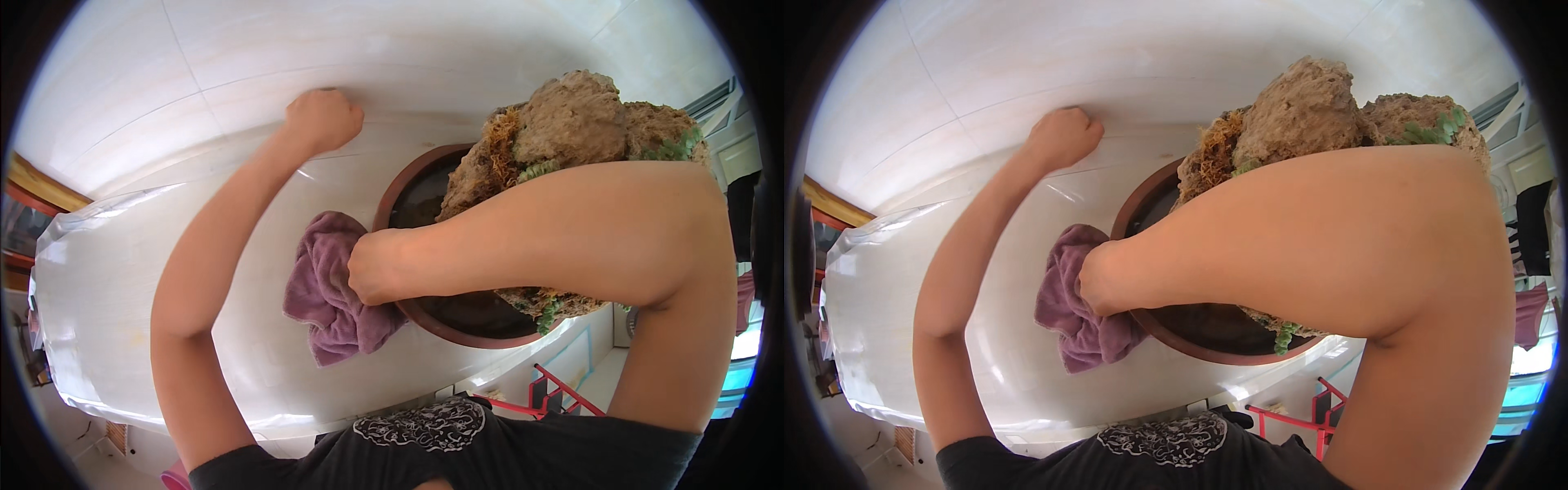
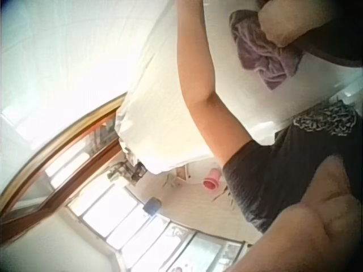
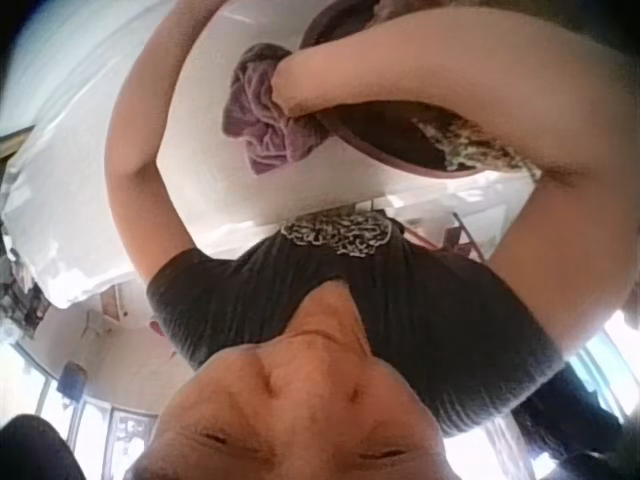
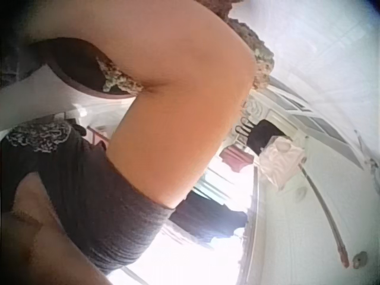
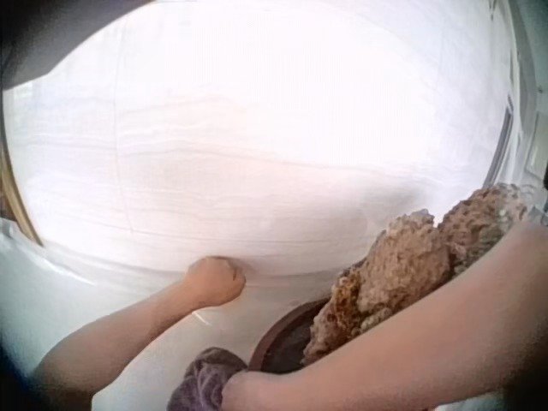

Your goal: The person moves a large potted plant aside on a white surface, then wipes the surface with a purple cloth. They smooth a plastic sheet over the surface and continue wiping around the plant before moving the plant back into position.

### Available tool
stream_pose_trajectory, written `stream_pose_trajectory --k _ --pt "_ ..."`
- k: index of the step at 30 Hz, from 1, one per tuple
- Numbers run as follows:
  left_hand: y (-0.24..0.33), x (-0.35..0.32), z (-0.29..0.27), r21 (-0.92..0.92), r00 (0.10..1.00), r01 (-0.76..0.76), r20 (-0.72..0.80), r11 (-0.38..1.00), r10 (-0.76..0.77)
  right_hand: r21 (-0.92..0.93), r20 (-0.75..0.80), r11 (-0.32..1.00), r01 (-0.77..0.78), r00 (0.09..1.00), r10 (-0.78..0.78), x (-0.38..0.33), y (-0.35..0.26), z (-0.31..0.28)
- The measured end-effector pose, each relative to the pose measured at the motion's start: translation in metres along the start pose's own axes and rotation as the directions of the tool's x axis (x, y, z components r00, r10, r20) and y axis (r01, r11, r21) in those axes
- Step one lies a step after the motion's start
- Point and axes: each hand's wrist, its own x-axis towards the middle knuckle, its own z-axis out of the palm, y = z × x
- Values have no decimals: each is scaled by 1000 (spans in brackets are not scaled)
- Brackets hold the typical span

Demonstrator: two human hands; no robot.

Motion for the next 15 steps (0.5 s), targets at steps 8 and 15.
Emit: stream_pose_trajectory --k 8,15 --pt "-27 -4 12 -164 878 -21 468 986 97 -24 1 999 -36 999 36 1 -2 -6" --pt "-4 -42 49 44 1000 14 13 999 -15 47 136 995 -85 988 78 -3 -1 -18"
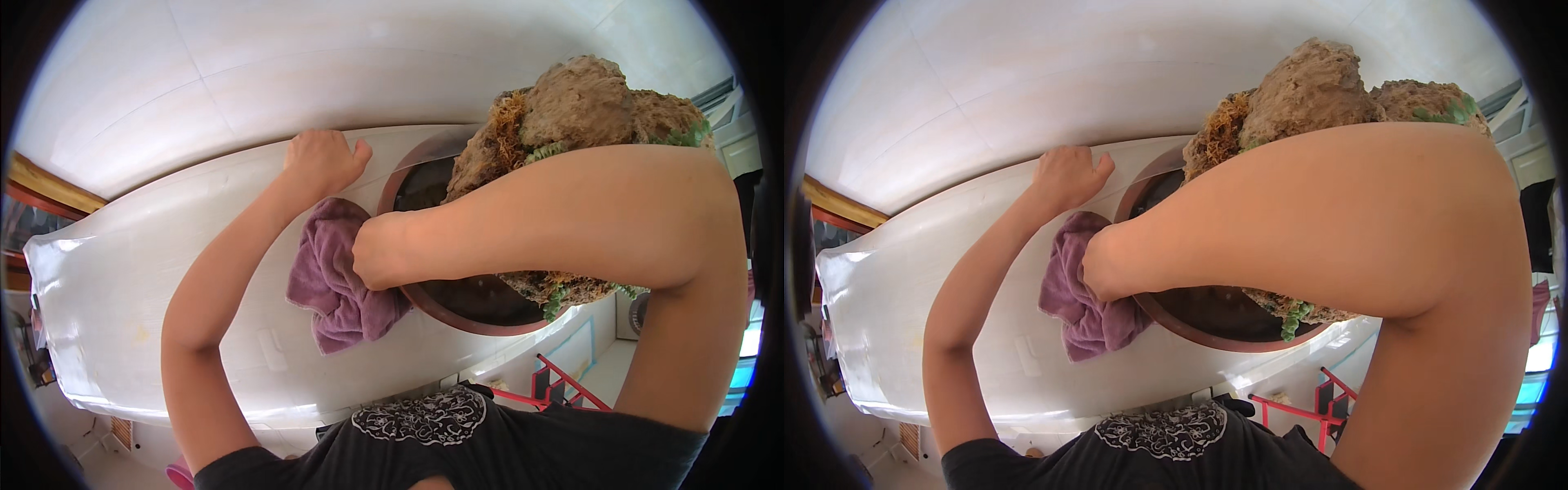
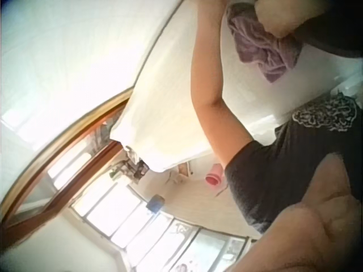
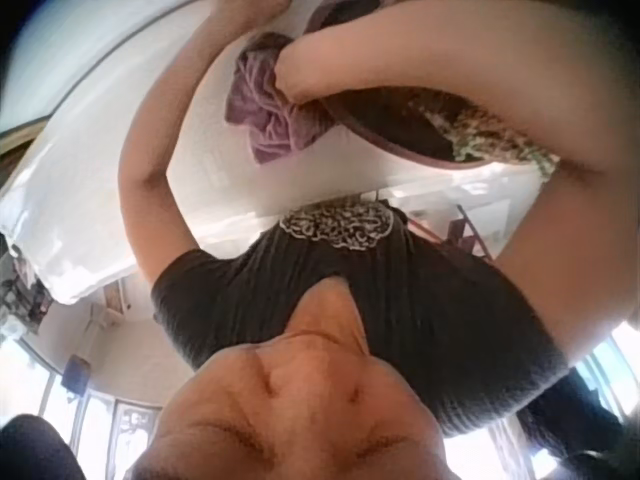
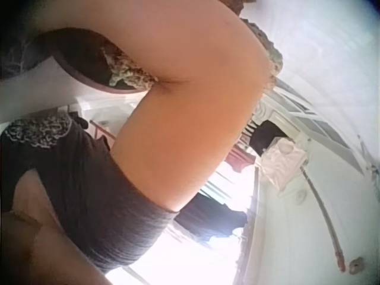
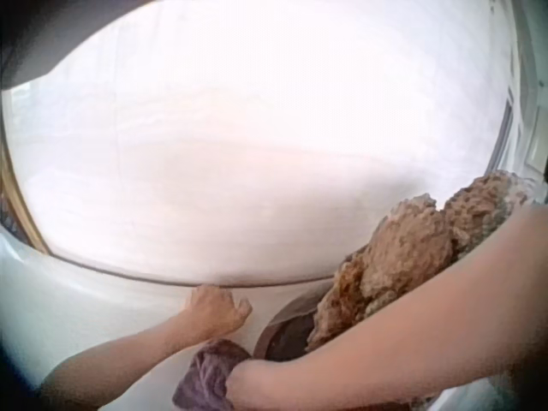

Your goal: The person moves a large potted plant aside on a white surface, then wipes the surface with a purple cloth. They smooth a plastic sheet over the surface and continue wiping around the plant before moving the plant back into position.

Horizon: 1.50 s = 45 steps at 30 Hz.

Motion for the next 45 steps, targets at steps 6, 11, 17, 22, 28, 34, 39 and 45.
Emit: stream_pose_trajectory --k 6,11,17,22,28,34,39,45 --pt "-4 10 4 -11 969 42 -242 999 -44 -109 -49 993 51 997 -56 4 -1 9" --pt "-14 19 21 88 890 -63 -445 994 95 -167 -64 981 101 991 -113 12 2 25" --pt "-21 31 36 181 794 -172 -557 968 245 -216 -40 970 108 992 -120 13 -2 28" --pt "-24 39 49 264 742 -206 -586 942 326 -196 45 974 111 994 -104 14 -6 19" --pt "-24 43 56 348 716 -191 -590 918 373 -171 36 983 69 997 -64 13 -7 26" --pt "-10 32 32 194 893 74 -450 978 22 -250 -69 965 77 993 -97 14 -4 26" --pt "-2 12 -4 -110 974 216 -49 970 -222 -216 -94 975 45 993 -67 17 -1 37" --pt "2 8 18 2 920 176 -357 984 -164 -237 -72 970 56 995 -75 18 -1 36"
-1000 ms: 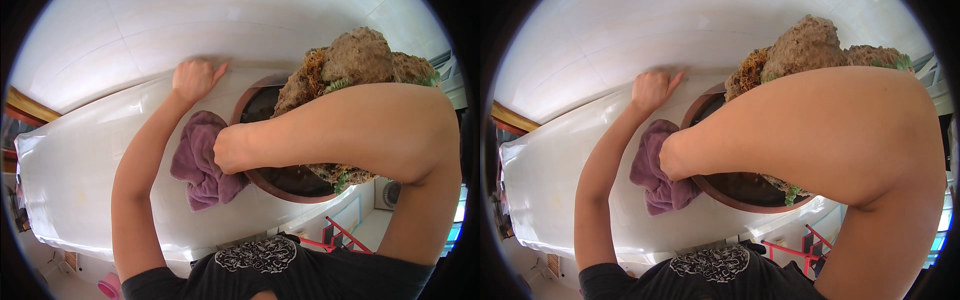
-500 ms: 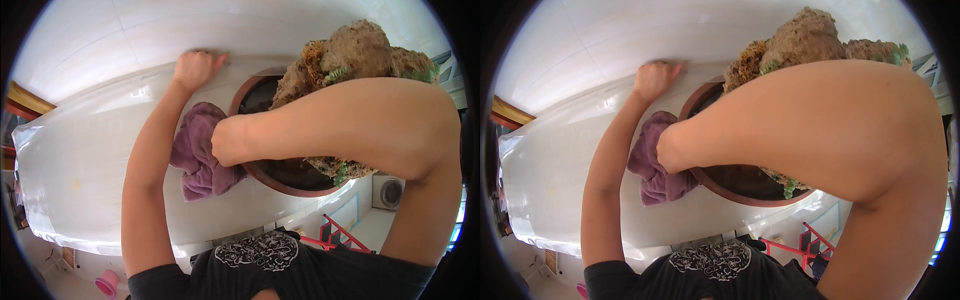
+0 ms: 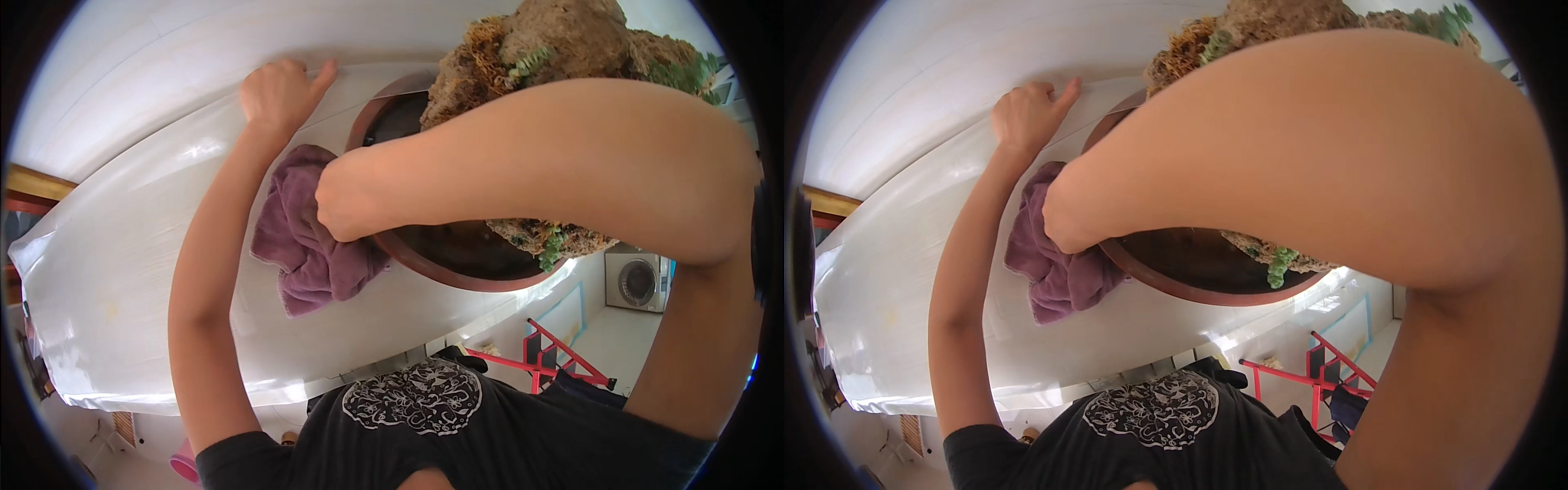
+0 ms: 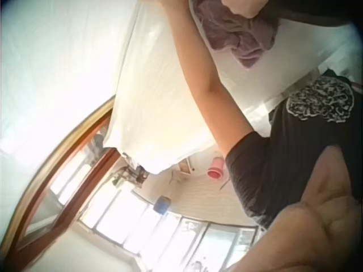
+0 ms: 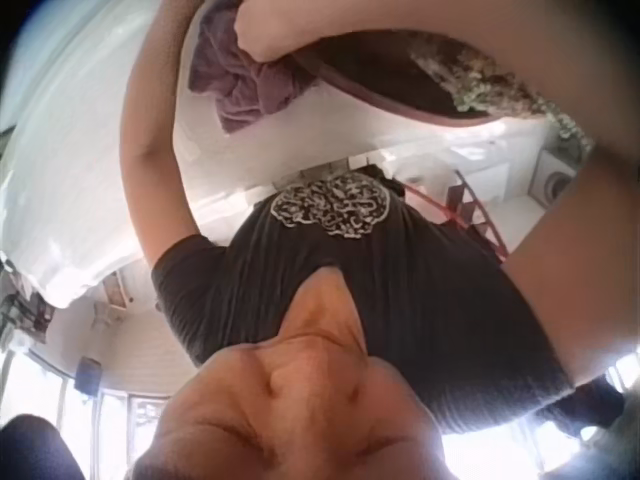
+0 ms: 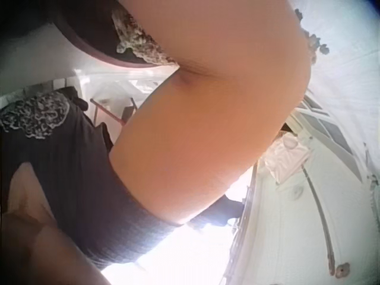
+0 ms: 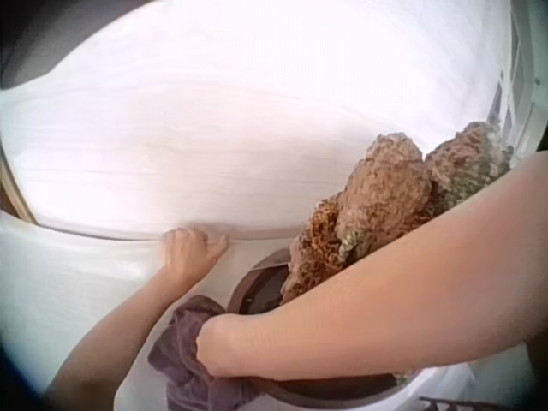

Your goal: The person moves a large potted plant aside on a white surface, then wipes the surface with a purple cloth. They smooth a plastic sheet over the surface and continue wiping around the plant before moving the plant back into position.

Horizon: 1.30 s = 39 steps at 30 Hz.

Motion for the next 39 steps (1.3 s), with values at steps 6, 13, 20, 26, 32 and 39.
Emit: stream_pose_trajectory --k 6,13,20,26,32,39 --pt "-21 9 32 59 878 -225 -421 972 229 -29 17 999 29 999 -29 1 -2 -5" --pt "-22 22 46 151 713 -387 -577 910 399 -64 26 997 32 999 -30 -2 -5 -1" --pt "-24 30 61 220 612 -446 -633 867 475 -60 -3 998 9 1000 -9 0 -6 1" --pt "-26 31 59 294 611 -434 -598 851 518 -57 -26 997 -50 999 48 -3 -7 2" --pt "-20 30 37 371 697 -419 -454 829 556 -116 -41 979 -167 986 163 -14 -22 -6" --pt "1 4 -39 281 695 -428 -505 859 512 -125 -173 922 -366 923 343 -49 -86 -78"
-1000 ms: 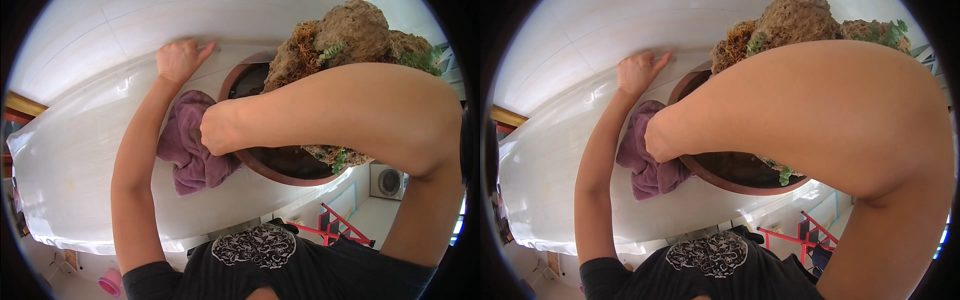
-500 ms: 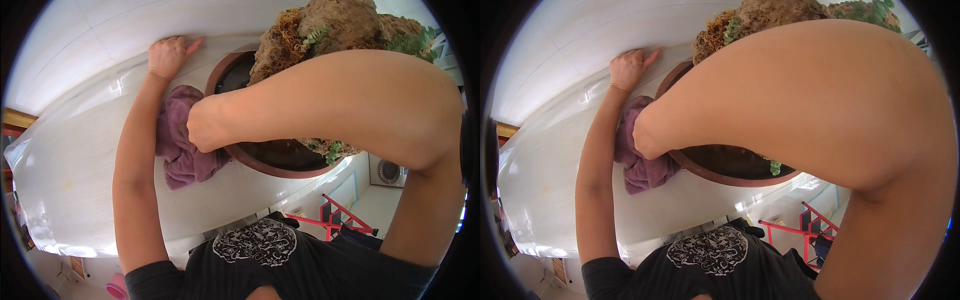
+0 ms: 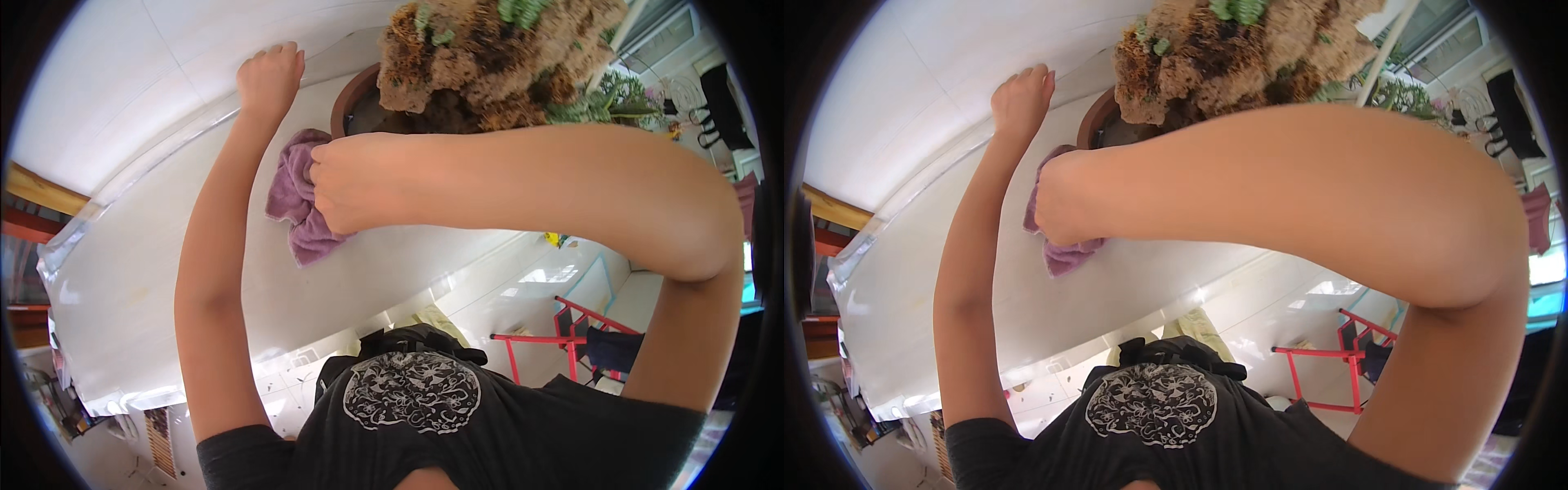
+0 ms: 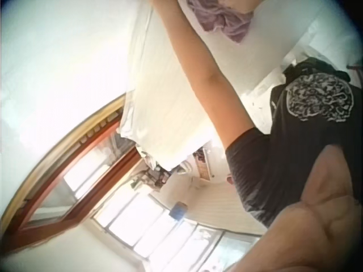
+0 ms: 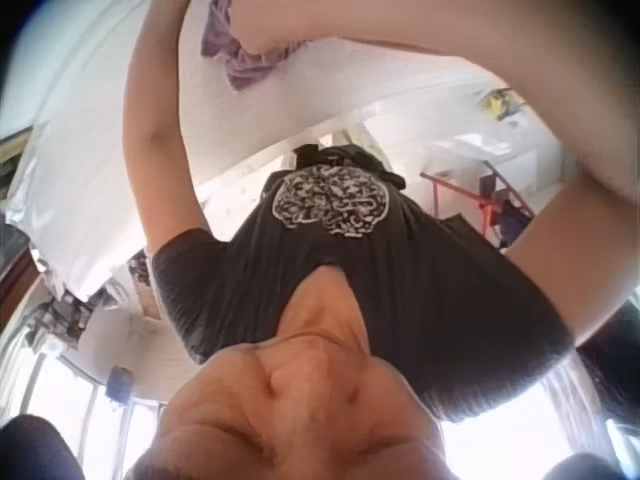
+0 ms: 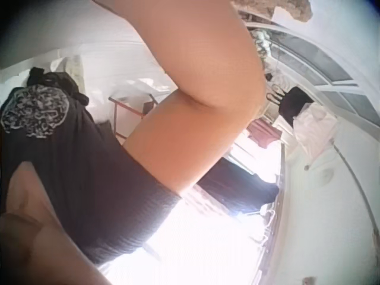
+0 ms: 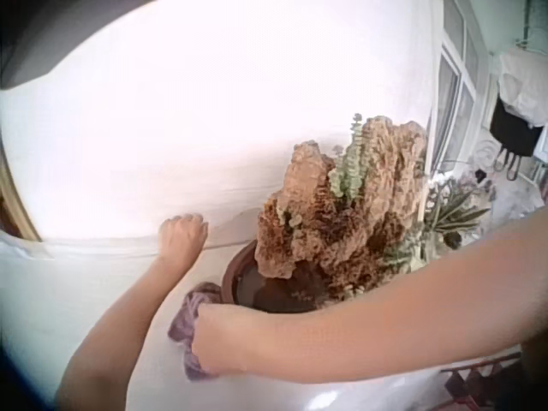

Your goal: The person moves a large potted plant aside on a white surface, then wipes the surface with a purple cloth. They smooth a plastic sheet over the surface and continue wiping around the plant before moving the plant back into position.

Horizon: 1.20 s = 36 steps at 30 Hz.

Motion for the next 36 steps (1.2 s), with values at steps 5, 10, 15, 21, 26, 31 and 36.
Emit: stream_pose_trajectory --k 5,10,15,21,26,31,36 --pt "7 -36 -64 -108 996 -78 27 991 81 198 -185 957 -213 950 250 -37 -34 -28" --pt "18 -85 -141 -197 991 28 136 980 -1 263 -345 893 -364 829 440 -89 -59 -22" --pt "79 -124 -216 -311 987 140 119 940 -108 492 -634 798 -347 486 602 -138 -108 5" --pt "193 -203 -255 -449 960 279 106 849 -260 829 -520 522 -200 65 851 -178 -227 131" --pt "283 -285 -247 -505 750 661 460 555 -475 983 180 -182 -2 184 966 -106 -324 268" --pt "338 -339 -263 -399 658 746 562 533 -501 881 461 -446 -157 500 733 -58 -354 370" --pt "354 -388 -286 -256 519 840 638 478 -570 823 566 -497 -276 479 671 12 -361 447"
